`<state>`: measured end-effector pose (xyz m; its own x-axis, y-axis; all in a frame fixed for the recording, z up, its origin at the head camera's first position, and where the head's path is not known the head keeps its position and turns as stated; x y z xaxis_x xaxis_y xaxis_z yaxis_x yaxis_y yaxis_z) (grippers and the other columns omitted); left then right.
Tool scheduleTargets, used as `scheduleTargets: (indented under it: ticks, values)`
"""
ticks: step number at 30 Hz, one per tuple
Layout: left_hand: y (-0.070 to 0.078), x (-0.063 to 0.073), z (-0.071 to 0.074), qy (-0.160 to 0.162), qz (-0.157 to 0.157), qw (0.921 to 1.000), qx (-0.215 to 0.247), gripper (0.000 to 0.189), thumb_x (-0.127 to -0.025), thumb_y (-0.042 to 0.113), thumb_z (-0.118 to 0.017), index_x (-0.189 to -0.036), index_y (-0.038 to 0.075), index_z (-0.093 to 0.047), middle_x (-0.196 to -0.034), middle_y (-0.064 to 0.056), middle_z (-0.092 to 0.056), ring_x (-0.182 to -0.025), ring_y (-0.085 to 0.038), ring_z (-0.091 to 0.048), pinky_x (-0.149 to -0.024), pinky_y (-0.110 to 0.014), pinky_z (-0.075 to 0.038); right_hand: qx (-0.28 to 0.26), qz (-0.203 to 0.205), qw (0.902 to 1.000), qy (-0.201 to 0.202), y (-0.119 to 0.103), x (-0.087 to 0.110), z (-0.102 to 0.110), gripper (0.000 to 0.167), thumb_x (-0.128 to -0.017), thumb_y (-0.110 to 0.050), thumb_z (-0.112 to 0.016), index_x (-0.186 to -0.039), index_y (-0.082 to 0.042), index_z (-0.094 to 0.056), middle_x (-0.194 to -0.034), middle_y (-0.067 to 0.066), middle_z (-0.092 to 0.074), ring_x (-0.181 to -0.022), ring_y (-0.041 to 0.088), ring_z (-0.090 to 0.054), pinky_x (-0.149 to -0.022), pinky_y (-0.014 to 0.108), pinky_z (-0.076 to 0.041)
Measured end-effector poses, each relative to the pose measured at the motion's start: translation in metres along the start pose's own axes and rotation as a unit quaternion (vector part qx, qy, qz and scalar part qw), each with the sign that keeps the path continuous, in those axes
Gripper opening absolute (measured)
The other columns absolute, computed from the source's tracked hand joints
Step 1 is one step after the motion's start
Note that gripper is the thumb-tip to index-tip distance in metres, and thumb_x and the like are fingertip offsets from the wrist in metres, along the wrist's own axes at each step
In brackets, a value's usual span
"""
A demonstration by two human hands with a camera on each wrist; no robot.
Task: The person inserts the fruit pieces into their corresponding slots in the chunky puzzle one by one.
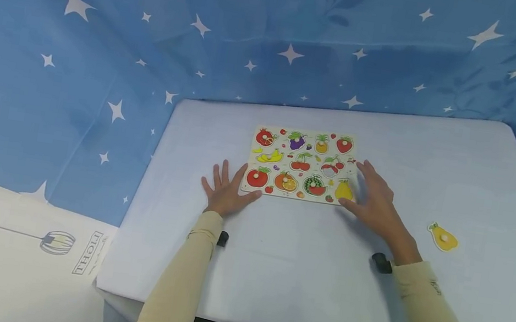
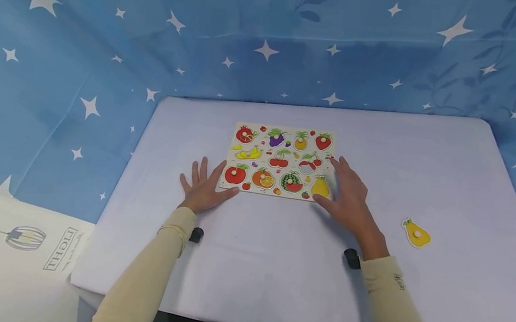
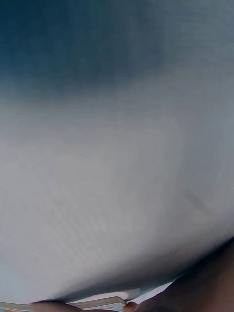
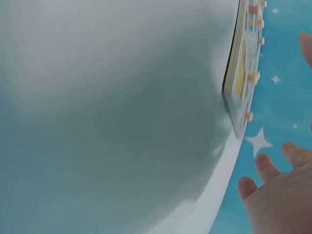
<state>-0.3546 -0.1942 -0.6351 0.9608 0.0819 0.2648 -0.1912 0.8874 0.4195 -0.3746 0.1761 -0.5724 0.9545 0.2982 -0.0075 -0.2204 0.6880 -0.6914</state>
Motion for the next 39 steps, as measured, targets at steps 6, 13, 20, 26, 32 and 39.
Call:
scheduleTargets:
  ticks: [6,13,20,26,32,39]
  values:
    - [-0.002,0.001,-0.001,0.004,0.001,1.0000,0.003,0.101,-0.090,0.076,-0.064,-0.172,0.038,-0.020,-0.179,-0.012,0.015,-0.161,-0.038,0.021,-0.118,-0.072,0.018,-0.019,-0.004,0.9998,0.008,0.012,0.019,0.018,0.098,-0.095,-0.020,-0.083,-0.171,-0.008,-0.022,-0.177,0.019,-0.014,-0.161,0.045,-0.014,-0.118,0.080,-0.010]
    - [0.000,0.002,0.000,0.002,-0.005,1.0000,0.008,0.102,-0.089,0.076,-0.064,-0.173,0.036,-0.021,-0.178,-0.014,0.015,-0.160,-0.039,0.021,-0.117,-0.073,0.019,-0.029,-0.023,0.9992,0.012,0.033,0.040,0.044,0.093,-0.098,-0.016,-0.081,-0.171,-0.008,-0.023,-0.174,0.023,-0.022,-0.156,0.051,-0.024,-0.119,0.076,-0.019]
    - [0.004,0.004,0.003,-0.006,0.006,1.0000,0.003,0.100,-0.092,0.074,-0.064,-0.173,0.036,-0.019,-0.178,-0.014,0.015,-0.161,-0.038,0.021,-0.118,-0.073,0.018,-0.017,-0.024,0.9987,0.042,0.064,0.068,0.075,0.083,-0.101,-0.011,-0.075,-0.169,-0.004,-0.027,-0.164,0.034,-0.034,-0.140,0.060,-0.040,-0.105,0.080,-0.034]
    - [0.006,0.003,0.004,-0.001,-0.001,1.0000,0.007,0.101,-0.091,0.074,-0.064,-0.173,0.036,-0.020,-0.178,-0.014,0.014,-0.161,-0.039,0.021,-0.117,-0.073,0.019,0.001,-0.043,0.9970,0.065,0.092,0.095,0.095,0.079,-0.103,-0.008,-0.071,-0.168,-0.003,-0.028,-0.159,0.034,-0.041,-0.130,0.057,-0.047,-0.100,0.076,-0.038]
    - [0.004,0.002,0.003,0.000,-0.005,1.0000,0.007,0.101,-0.090,0.076,-0.063,-0.173,0.036,-0.020,-0.178,-0.014,0.015,-0.160,-0.039,0.021,-0.117,-0.073,0.019,0.029,-0.064,0.9950,0.071,0.112,0.113,0.102,0.075,-0.102,-0.005,-0.069,-0.166,-0.002,-0.030,-0.143,0.034,-0.054,-0.118,0.053,-0.055,-0.091,0.073,-0.041]
    - [0.002,0.001,0.001,0.007,-0.011,0.9999,0.006,0.102,-0.089,0.077,-0.062,-0.173,0.036,-0.021,-0.178,-0.015,0.012,-0.161,-0.040,0.019,-0.117,-0.074,0.017,0.057,-0.085,0.9931,0.056,0.124,0.117,0.096,0.074,-0.097,0.007,-0.067,-0.162,0.006,-0.032,-0.128,0.036,-0.059,-0.108,0.053,-0.059,-0.082,0.067,-0.047]
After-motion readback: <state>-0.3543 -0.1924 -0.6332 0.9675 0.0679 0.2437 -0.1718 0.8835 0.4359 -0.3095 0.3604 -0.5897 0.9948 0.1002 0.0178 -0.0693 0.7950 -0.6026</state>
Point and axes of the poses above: each hand's wrist, its own x-axis away from the middle knuckle, its own z-axis out of the back of the hand, y = z × x, the point moved 9 cm from there along -x, towards the middle knuckle
